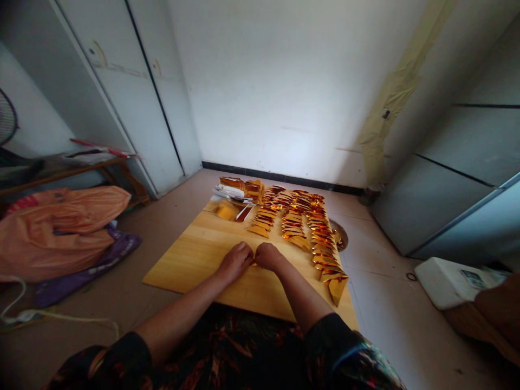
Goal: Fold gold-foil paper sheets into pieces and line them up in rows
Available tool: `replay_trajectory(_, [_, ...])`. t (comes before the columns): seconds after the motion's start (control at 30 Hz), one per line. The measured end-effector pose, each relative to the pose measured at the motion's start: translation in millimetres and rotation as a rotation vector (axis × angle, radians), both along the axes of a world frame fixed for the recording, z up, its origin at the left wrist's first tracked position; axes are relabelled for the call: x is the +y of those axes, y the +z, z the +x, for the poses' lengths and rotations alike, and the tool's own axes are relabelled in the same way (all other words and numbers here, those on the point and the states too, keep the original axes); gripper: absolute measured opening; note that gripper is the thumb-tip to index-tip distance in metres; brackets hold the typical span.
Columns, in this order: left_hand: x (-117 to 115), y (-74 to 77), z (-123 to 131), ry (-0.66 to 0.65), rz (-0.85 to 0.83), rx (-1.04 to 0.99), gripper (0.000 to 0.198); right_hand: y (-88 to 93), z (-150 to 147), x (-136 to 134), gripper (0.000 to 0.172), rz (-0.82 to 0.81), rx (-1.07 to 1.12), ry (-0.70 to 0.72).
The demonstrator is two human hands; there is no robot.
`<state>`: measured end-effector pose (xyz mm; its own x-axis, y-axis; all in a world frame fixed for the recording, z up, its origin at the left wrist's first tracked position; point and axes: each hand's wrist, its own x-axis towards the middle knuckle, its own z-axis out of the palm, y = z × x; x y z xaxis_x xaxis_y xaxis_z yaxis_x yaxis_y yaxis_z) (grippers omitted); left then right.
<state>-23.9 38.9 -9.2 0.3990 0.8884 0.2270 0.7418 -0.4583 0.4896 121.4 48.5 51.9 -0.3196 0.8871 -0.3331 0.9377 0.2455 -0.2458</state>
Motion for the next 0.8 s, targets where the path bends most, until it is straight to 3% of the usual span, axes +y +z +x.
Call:
replay_trajectory(0.33, [1, -1.7, -9, 0.023, -0.029, -0.188, 0.015, -11.0, -4, -6, 0.023, 0.112, -0.056, -0.097])
replay_trajectory(0.5, [-3, -1.4, -25, -0.051, 0.030, -0.326, 0.022, -13.7, -3, -8, 0.021, 0.126, -0.022, -0.120])
replay_trajectory(0.67, [-9, -1.3, -39, -0.005, 0.083, -0.373, 0.023, -13.0, -5, -11, 0.020, 0.143, -0.046, -0.040])
replay_trajectory(0.8, [-11, -4.1, -44, -0.070, 0.088, -0.301, 0.023, -13.6, -8, -11, 0.018, 0.172, -0.051, 0.007])
